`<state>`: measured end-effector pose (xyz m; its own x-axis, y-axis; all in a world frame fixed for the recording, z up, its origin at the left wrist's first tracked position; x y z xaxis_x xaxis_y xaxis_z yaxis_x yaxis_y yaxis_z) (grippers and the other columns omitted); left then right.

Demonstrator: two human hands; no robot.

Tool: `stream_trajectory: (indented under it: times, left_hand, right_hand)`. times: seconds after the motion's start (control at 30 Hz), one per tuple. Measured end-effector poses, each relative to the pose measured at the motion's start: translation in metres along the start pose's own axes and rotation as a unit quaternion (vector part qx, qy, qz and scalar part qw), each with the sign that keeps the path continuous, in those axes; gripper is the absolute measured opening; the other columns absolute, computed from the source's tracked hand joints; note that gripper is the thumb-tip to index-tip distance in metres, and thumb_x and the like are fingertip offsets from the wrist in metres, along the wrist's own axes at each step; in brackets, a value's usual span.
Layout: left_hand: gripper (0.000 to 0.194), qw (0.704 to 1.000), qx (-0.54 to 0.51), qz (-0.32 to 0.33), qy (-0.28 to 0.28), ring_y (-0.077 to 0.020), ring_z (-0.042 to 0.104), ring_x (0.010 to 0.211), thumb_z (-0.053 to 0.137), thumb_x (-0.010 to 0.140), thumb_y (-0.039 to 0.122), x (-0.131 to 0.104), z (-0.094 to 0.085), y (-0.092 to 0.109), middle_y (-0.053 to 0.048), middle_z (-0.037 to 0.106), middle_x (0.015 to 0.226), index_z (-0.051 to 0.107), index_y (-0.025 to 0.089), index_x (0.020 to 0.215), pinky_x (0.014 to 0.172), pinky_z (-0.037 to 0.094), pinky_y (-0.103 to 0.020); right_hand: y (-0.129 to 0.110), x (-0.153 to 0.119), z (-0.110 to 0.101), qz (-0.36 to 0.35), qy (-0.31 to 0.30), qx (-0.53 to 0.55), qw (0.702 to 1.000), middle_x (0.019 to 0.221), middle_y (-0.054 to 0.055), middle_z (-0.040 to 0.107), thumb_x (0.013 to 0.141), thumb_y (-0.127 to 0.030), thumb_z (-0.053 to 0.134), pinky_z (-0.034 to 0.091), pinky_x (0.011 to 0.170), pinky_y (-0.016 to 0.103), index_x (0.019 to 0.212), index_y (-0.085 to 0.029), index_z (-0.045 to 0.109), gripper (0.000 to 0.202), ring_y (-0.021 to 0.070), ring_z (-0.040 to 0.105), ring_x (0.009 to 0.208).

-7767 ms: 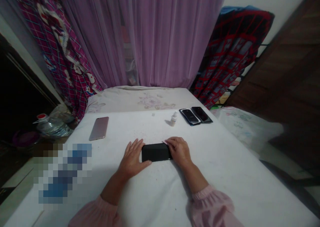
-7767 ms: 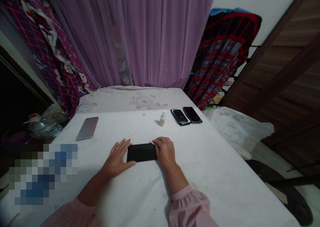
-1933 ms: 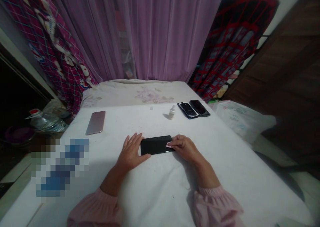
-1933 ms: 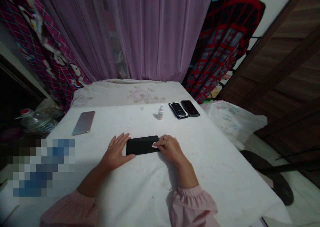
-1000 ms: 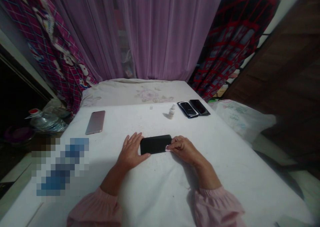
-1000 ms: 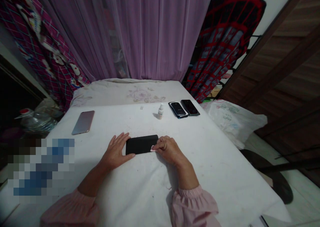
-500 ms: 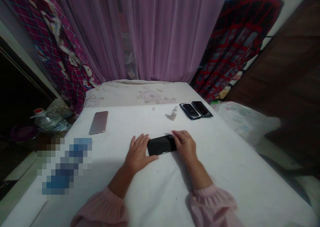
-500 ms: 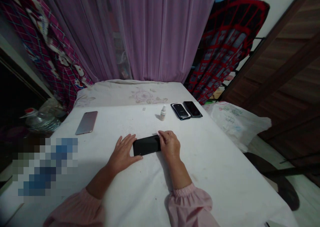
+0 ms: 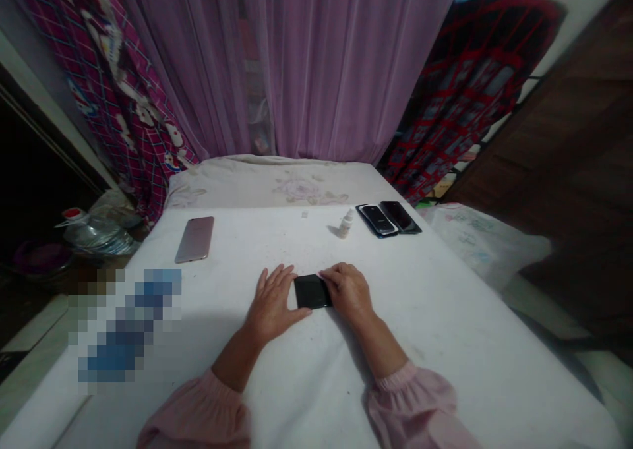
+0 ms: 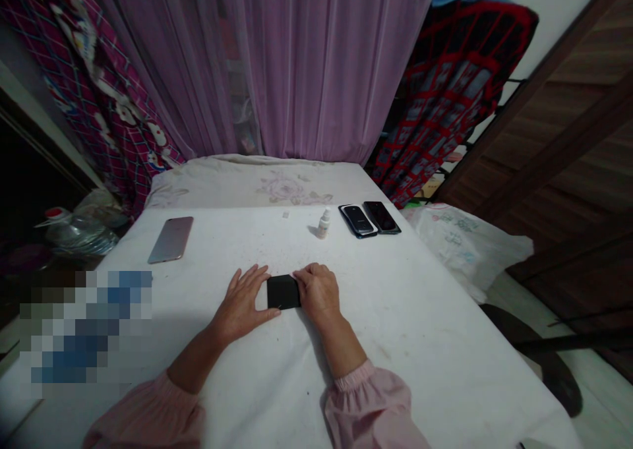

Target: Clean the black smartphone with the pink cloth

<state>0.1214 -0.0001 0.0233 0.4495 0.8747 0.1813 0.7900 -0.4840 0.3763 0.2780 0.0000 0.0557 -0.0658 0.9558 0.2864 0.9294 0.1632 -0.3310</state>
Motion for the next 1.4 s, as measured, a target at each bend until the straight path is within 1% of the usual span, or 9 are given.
stream_trajectory:
  times: [0.13, 0.27, 0.37, 0.6, 0.9, 1.0, 1.23, 1.3, 1.4]
  left_hand:
    - [0.065, 1.000, -0.002, -0.004, -0.001, -0.0312, 0.034, 0.141, 0.069, 0.075, 0.051, 0.001, 0.000, 0.000, -0.012, 0.048, 0.146, 0.049, 0.021, 0.130, 0.118, 0.013, -0.055]
    - [0.067, 1.000, 0.002, -0.012, 0.000, -0.0301, 0.036, 0.140, 0.071, 0.074, 0.048, 0.001, -0.001, -0.001, -0.013, 0.050, 0.144, 0.049, 0.019, 0.129, 0.118, 0.017, -0.053]
    - [0.066, 1.000, 0.001, -0.012, 0.009, -0.0301, 0.037, 0.139, 0.072, 0.073, 0.050, 0.001, -0.003, 0.000, -0.014, 0.050, 0.143, 0.050, 0.019, 0.126, 0.118, 0.017, -0.053]
    - [0.064, 1.000, -0.012, -0.012, 0.013, -0.0302, 0.036, 0.139, 0.070, 0.073, 0.052, 0.001, -0.003, -0.001, -0.013, 0.050, 0.143, 0.050, 0.020, 0.124, 0.119, 0.015, -0.053]
    - [0.060, 1.000, -0.009, -0.022, 0.011, -0.0298, 0.037, 0.139, 0.072, 0.072, 0.043, 0.001, -0.005, 0.001, -0.013, 0.051, 0.142, 0.052, 0.020, 0.124, 0.119, 0.016, -0.052]
    - [0.063, 1.000, -0.010, -0.027, 0.002, -0.0306, 0.036, 0.139, 0.074, 0.071, 0.046, 0.001, -0.005, 0.001, -0.014, 0.050, 0.143, 0.052, 0.018, 0.122, 0.119, 0.015, -0.052]
    - [0.066, 1.000, -0.009, -0.021, 0.002, -0.0302, 0.036, 0.139, 0.074, 0.070, 0.051, 0.001, -0.004, -0.001, -0.013, 0.049, 0.144, 0.051, 0.019, 0.123, 0.119, 0.015, -0.052]
    - [0.066, 1.000, -0.011, -0.018, 0.006, -0.0304, 0.037, 0.139, 0.074, 0.070, 0.052, 0.001, -0.004, -0.001, -0.013, 0.049, 0.144, 0.051, 0.019, 0.123, 0.118, 0.015, -0.053]
    - [0.065, 1.000, -0.013, -0.016, 0.011, -0.0309, 0.038, 0.138, 0.075, 0.070, 0.051, 0.001, -0.004, 0.000, -0.013, 0.050, 0.143, 0.051, 0.020, 0.122, 0.118, 0.016, -0.053]
  right_hand:
    - [-0.039, 0.006, 0.013, -0.047, -0.037, 0.007, 0.998, 0.087, 0.006, 0.068, 0.093, -0.027, 0.056, 0.039, 0.073, 0.032, 0.098, -0.027, 0.076, 0.021, 0.0194, 0.057, 0.084]
    - [-0.057, 0.009, 0.019, -0.055, -0.057, 0.005, 0.997, 0.090, 0.006, 0.069, 0.094, -0.029, 0.054, 0.039, 0.073, 0.032, 0.099, -0.027, 0.076, 0.023, 0.0199, 0.058, 0.085]
    - [-0.052, 0.009, 0.018, -0.048, -0.064, 0.004, 0.997, 0.089, 0.006, 0.069, 0.092, -0.027, 0.056, 0.039, 0.074, 0.033, 0.100, -0.028, 0.076, 0.021, 0.0198, 0.058, 0.086]
    - [-0.009, 0.008, 0.000, 0.035, -0.025, -0.035, 0.998, 0.088, 0.006, 0.069, 0.090, -0.025, 0.057, 0.039, 0.073, 0.031, 0.097, -0.027, 0.077, 0.021, 0.0193, 0.059, 0.083]
    - [-0.060, 0.005, 0.018, -0.061, -0.065, 0.023, 0.996, 0.088, 0.005, 0.070, 0.091, -0.027, 0.058, 0.039, 0.072, 0.030, 0.097, -0.029, 0.077, 0.020, 0.0183, 0.059, 0.083]
    - [-0.050, 0.004, 0.015, -0.046, -0.073, 0.039, 0.995, 0.090, 0.003, 0.071, 0.090, -0.027, 0.060, 0.040, 0.073, 0.030, 0.097, -0.032, 0.077, 0.019, 0.0186, 0.060, 0.086]
    - [0.010, 0.001, -0.004, 0.079, -0.048, -0.001, 0.996, 0.094, 0.005, 0.072, 0.088, -0.022, 0.060, 0.041, 0.074, 0.030, 0.099, -0.029, 0.077, 0.022, 0.0208, 0.062, 0.089]
    - [0.006, 0.000, -0.004, 0.078, -0.046, -0.001, 0.996, 0.094, 0.004, 0.072, 0.088, -0.022, 0.060, 0.041, 0.075, 0.029, 0.098, -0.029, 0.077, 0.021, 0.0200, 0.062, 0.089]
    - [-0.019, 0.000, 0.005, 0.030, -0.061, 0.022, 0.997, 0.091, 0.003, 0.072, 0.088, -0.023, 0.060, 0.041, 0.076, 0.028, 0.098, -0.029, 0.077, 0.020, 0.0177, 0.062, 0.088]
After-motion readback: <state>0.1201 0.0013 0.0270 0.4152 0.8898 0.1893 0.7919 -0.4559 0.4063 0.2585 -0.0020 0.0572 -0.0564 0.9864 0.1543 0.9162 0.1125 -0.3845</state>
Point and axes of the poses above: each hand's wrist, its own x-axis towards the middle knuckle, its own z-axis out of the palm, y = z × x, the point moved 9 cm from there along x, towards the middle knuckle
